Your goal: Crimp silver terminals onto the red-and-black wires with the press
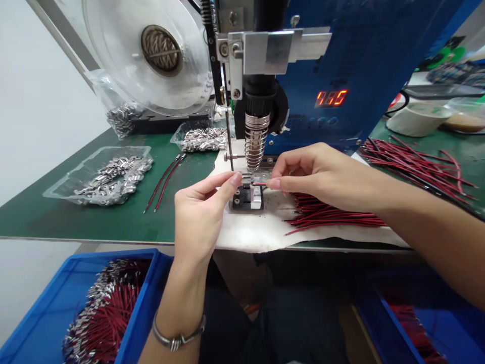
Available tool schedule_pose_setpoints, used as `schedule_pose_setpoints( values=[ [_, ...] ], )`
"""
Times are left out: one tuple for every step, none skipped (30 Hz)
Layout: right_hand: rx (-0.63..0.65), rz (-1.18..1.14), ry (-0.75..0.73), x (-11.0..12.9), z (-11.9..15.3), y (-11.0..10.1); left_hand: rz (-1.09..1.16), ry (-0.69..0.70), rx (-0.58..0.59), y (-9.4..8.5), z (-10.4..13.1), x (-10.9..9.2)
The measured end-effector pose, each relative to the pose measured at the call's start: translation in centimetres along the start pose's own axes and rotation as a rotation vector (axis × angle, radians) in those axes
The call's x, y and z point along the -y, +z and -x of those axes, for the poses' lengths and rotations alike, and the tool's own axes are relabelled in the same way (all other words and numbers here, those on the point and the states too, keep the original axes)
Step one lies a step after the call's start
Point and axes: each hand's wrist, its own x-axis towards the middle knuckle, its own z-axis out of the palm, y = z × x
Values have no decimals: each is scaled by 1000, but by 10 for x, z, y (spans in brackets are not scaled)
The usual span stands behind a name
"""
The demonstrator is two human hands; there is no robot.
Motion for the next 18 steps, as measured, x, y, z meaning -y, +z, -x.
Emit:
schedule_pose_setpoints(
  values=[
    [0,6,9,0,-1,0,-4,5,6,0,0,0],
    [-3,11,14,-1,-2,0,-9,12,13,-1,0,0],
    [-10,17,13,-1,-3,1,-14,20,22,-1,0,1],
    [-26,28,6,-1,-4,2,-20,28,30,-2,0,1],
    [-46,49,-9,-1,-4,2,-26,35,37,-2,-1,1],
    [-66,84,-30,-1,-4,3,-27,42,42,-2,-1,1],
    [-83,132,-58,0,-4,3,-25,49,46,-2,-1,0],
    [-92,186,-92,0,-4,4,-19,53,49,-3,-2,0],
    [-95,236,-131,0,-3,4,-13,54,51,-3,-2,-1],
    [-90,276,-166,1,-3,5,-9,52,52,-3,-2,-1],
    [-86,304,-195,0,-3,5,-9,47,53,-3,-1,-1],
    [-85,319,-213,0,-2,5,-15,41,54,-3,-1,-2],
    [-88,328,-222,-1,-2,5,-23,36,55,-3,-1,-2],
    [-93,334,-226,-1,-2,5,-30,36,53,-3,0,-2],
    [-101,339,-227,-2,-2,5,-39,38,50,-3,0,-1],
    [-110,342,-225,-3,-2,6,-49,40,45,-3,0,-1],
    [-118,342,-223,-3,-2,6,-60,43,37,-3,0,-1],
    [-124,340,-217,-3,-2,6,-72,44,30,-3,0,0]
  ],
)
